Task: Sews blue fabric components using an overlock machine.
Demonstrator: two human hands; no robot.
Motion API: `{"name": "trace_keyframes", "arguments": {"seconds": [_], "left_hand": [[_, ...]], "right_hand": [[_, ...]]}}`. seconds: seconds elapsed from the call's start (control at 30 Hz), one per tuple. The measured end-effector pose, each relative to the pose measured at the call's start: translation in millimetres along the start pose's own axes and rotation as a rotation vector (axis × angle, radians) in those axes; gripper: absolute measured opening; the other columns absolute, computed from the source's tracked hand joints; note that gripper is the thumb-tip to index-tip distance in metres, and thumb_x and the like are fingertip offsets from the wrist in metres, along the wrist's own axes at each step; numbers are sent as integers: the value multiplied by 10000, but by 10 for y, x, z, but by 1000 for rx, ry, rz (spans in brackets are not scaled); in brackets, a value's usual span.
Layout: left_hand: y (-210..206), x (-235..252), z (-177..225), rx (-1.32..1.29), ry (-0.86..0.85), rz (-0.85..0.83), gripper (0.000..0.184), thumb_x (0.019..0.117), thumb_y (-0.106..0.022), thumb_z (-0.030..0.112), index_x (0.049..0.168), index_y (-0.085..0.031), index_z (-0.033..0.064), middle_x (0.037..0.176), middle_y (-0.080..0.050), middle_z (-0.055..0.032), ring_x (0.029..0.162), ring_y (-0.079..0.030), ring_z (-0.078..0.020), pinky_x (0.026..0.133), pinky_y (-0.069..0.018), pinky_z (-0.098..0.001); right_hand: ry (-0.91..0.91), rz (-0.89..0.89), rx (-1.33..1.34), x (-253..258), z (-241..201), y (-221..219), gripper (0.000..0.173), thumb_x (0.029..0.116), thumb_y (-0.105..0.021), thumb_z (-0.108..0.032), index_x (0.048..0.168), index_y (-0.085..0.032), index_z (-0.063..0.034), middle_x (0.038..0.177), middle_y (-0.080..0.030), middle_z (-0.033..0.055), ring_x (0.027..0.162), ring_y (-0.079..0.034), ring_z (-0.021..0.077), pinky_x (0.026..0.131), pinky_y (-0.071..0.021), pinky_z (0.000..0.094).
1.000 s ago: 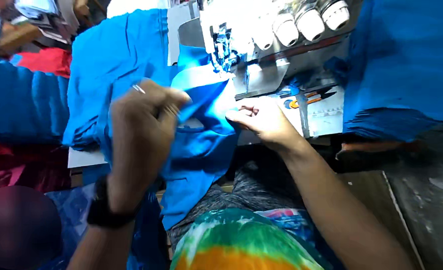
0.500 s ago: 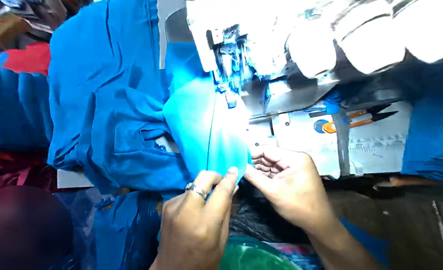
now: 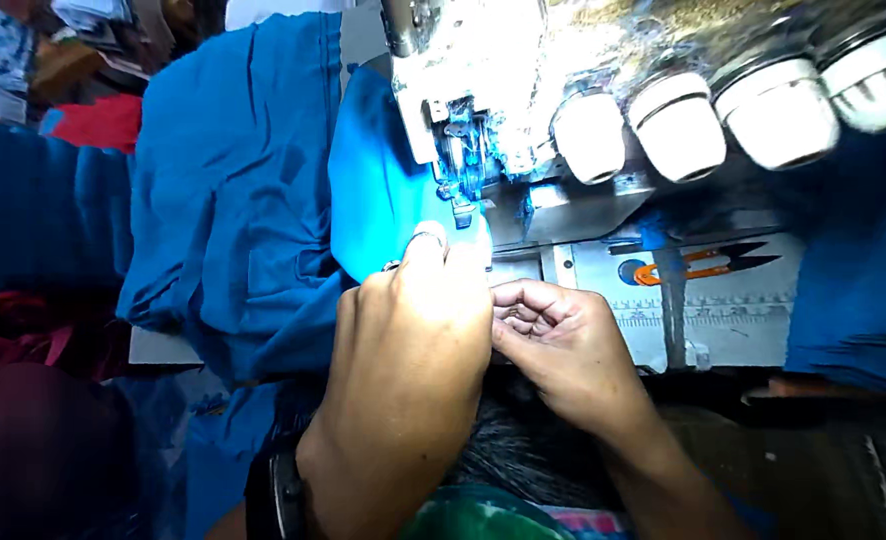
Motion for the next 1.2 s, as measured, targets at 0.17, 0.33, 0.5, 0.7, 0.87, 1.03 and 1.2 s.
{"name": "trace_keyframes", "arguments": {"seconds": [0.17,0.33,0.5,0.7,0.87,1.03,1.2], "left_hand": [[-6,35,49,-1,-8,-9,177,965,-571,159,940,-727,79,795,-522,-42,621,-541,-182,475,-389,-315],[-40,9,44,-63,14,10,151,959,-601,139,963,-733,65,804,-534,-52,634,-553,-178,486,-429,-307],[-81,-168,-25,-230,65,102,194,933,-654,122,1075,-773,65,866,-601,-43,706,-586,-131,566,-492,-268],[-224,-507,-129,-400,81,268,149,955,-686,142,1055,-796,151,1008,-694,-10,912,-646,-68,779,-539,-230],[-136,-487,-107,-422,-1,322,89,941,-725,180,972,-795,133,992,-741,-6,959,-682,-102,839,-542,-297],[-176,-497,-37,-405,-65,290,84,947,-708,178,937,-778,134,971,-738,-4,965,-684,-120,867,-541,-320],[-214,-514,-32,-452,-98,283,99,951,-696,154,957,-791,129,984,-733,-15,983,-678,-136,894,-534,-331]], "right_hand": [[9,17,3,39,-45,57,86,855,-748,-68,938,-758,-83,761,-731,-27,666,-680,15,623,-579,143],[23,48,-66,51,-76,125,92,844,-787,-71,933,-770,-88,767,-742,-19,669,-691,32,636,-590,161],[8,13,-25,43,-48,123,156,838,-806,-47,989,-780,-73,822,-756,19,699,-710,79,656,-608,198],[-94,-31,106,-149,29,173,194,848,-789,-3,1039,-767,-29,868,-762,70,755,-738,135,719,-640,255],[-104,-53,133,-206,-25,140,182,892,-732,32,1070,-744,-3,887,-758,101,745,-740,164,726,-650,287],[-111,-49,128,-258,-70,111,193,907,-703,55,1093,-734,13,914,-756,109,766,-746,173,749,-655,297],[-182,-39,195,-292,-74,92,203,922,-669,82,1113,-722,37,913,-751,130,777,-745,177,779,-649,305]]}}
Point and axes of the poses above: each hand's wrist, its own x-axis towards the middle knuckle, its own y-axis out of the back of the hand, z = x × y, the point moved 7 cm from there along x, towards the middle knuckle
